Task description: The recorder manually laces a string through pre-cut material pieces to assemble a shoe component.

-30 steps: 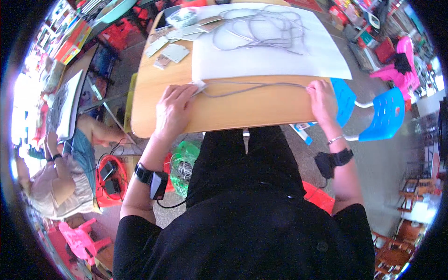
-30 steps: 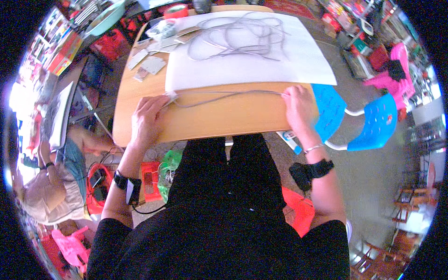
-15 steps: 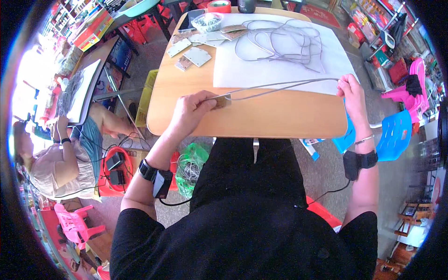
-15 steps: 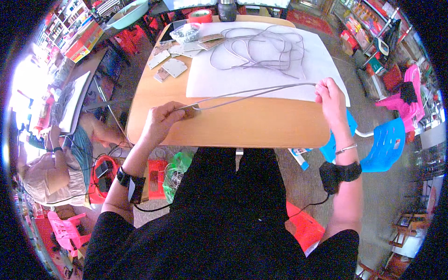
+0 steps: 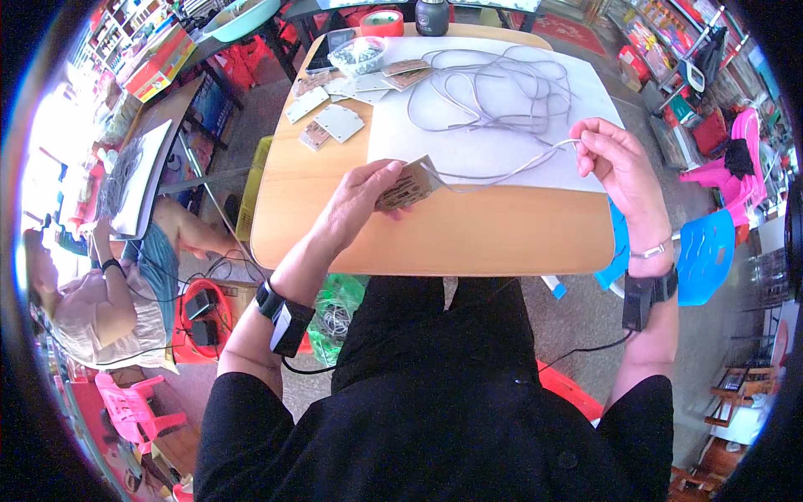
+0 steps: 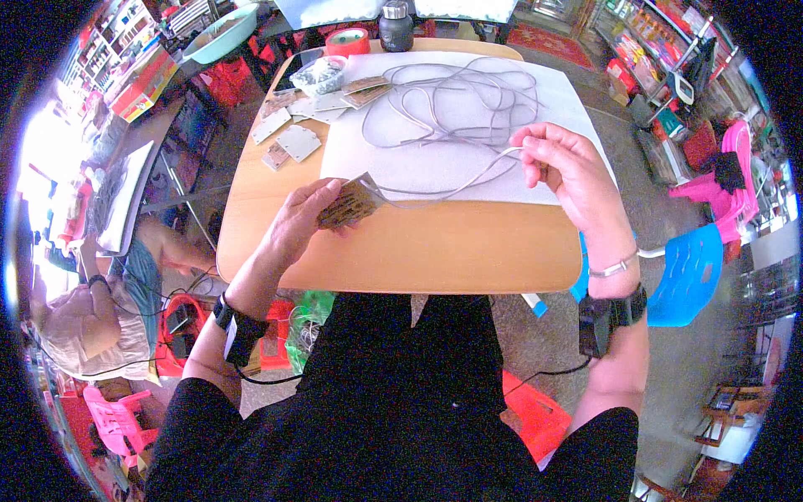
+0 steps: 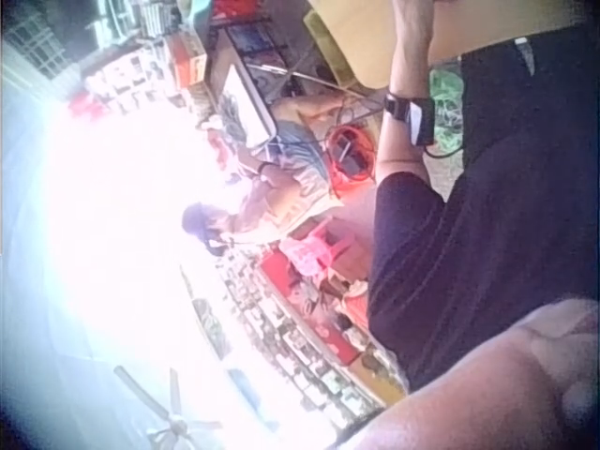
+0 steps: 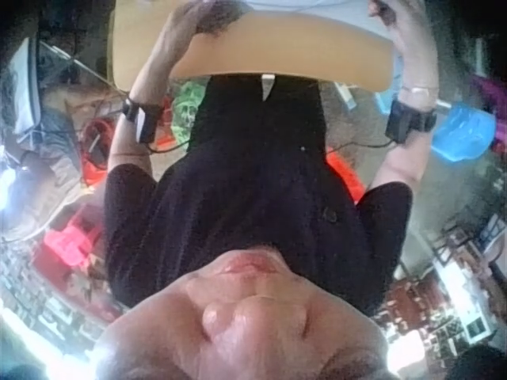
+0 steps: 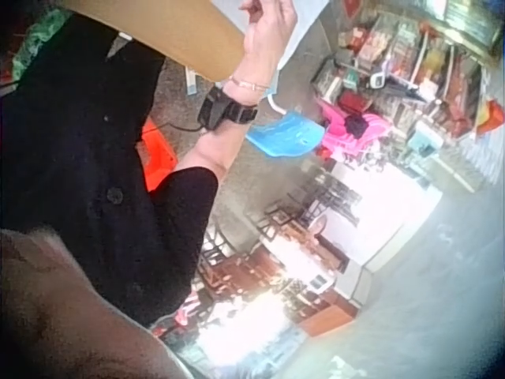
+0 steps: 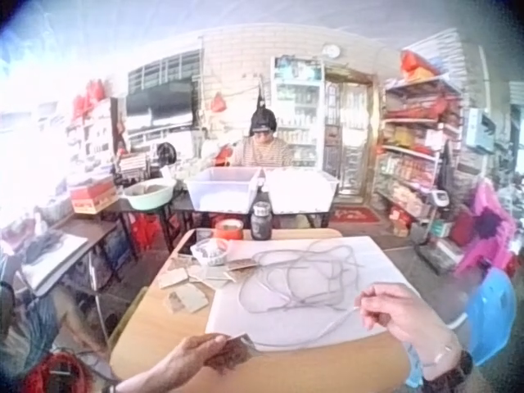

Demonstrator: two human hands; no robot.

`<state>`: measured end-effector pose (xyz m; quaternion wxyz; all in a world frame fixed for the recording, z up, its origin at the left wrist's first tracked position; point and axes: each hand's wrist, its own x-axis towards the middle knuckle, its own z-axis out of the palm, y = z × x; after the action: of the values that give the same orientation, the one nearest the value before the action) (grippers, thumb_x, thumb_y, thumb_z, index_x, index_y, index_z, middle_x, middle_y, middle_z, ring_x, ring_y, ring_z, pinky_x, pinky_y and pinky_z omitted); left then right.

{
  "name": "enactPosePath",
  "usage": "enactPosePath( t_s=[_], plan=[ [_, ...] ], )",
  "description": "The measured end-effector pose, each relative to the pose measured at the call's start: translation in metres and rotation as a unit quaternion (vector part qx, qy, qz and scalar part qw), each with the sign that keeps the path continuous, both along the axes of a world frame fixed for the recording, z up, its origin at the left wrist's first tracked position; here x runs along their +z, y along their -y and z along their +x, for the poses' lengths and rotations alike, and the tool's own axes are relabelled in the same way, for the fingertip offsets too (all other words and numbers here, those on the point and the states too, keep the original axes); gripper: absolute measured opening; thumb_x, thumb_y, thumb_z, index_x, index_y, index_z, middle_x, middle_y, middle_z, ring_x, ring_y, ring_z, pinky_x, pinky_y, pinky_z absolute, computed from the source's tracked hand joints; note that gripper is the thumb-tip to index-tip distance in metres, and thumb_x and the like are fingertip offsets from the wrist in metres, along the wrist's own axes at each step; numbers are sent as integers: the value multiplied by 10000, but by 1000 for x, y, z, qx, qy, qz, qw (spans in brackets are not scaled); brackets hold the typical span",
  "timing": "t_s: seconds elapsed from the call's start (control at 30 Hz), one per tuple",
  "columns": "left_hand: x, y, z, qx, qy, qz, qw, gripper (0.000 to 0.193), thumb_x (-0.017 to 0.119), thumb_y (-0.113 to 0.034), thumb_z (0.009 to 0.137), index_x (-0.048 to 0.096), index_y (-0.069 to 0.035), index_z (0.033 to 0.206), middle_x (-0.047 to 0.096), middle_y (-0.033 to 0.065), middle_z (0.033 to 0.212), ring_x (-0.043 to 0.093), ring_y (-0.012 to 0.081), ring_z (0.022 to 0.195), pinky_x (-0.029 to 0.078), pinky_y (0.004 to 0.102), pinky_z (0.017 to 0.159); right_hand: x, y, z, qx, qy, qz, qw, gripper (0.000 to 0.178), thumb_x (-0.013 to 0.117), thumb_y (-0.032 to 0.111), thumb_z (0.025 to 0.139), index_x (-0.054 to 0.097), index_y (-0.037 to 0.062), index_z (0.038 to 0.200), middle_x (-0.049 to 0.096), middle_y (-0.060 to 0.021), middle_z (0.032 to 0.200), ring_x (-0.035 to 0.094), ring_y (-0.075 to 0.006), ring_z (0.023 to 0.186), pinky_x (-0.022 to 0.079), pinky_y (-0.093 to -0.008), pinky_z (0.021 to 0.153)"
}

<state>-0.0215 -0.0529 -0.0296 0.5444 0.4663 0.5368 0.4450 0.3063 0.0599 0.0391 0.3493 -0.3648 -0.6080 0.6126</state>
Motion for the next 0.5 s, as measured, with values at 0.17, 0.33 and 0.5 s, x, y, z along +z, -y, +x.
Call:
enactPosePath(
  t_s=[0.17, 0.33, 0.5],
  plan=[
    [-5, -27, 8, -23, 40, -28, 999, 354, 529, -251, 915, 582, 43, 1107, 646, 111, 925, 621, 168, 802, 494, 294, 729, 42, 38, -28, 97, -39, 97, 990, 203, 582, 48, 819, 607, -12, 1011, 606, -60, 872, 581, -121, 755, 475, -234, 716],
    [0, -48, 19, -28, 24, -44, 998, 333, 552, -249, 906, 599, 32, 1077, 651, 94, 928, 620, 154, 810, 484, 272, 709, 46, 29, -51, 156, -111, 227, 955, 157, 511, 11, 824, 591, -7, 957, 610, -83, 910, 594, -140, 813, 470, -253, 769],
    [-3, -64, 30, -29, 25, -38, 999, 321, 558, -266, 907, 615, 17, 1048, 653, 89, 924, 613, 137, 785, 471, 253, 663, -8, -1, -91, 80, -196, 20, 977, 114, 438, 56, 869, 519, 12, 936, 604, -95, 900, 577, -132, 788, 455, -251, 746]
  ],
)
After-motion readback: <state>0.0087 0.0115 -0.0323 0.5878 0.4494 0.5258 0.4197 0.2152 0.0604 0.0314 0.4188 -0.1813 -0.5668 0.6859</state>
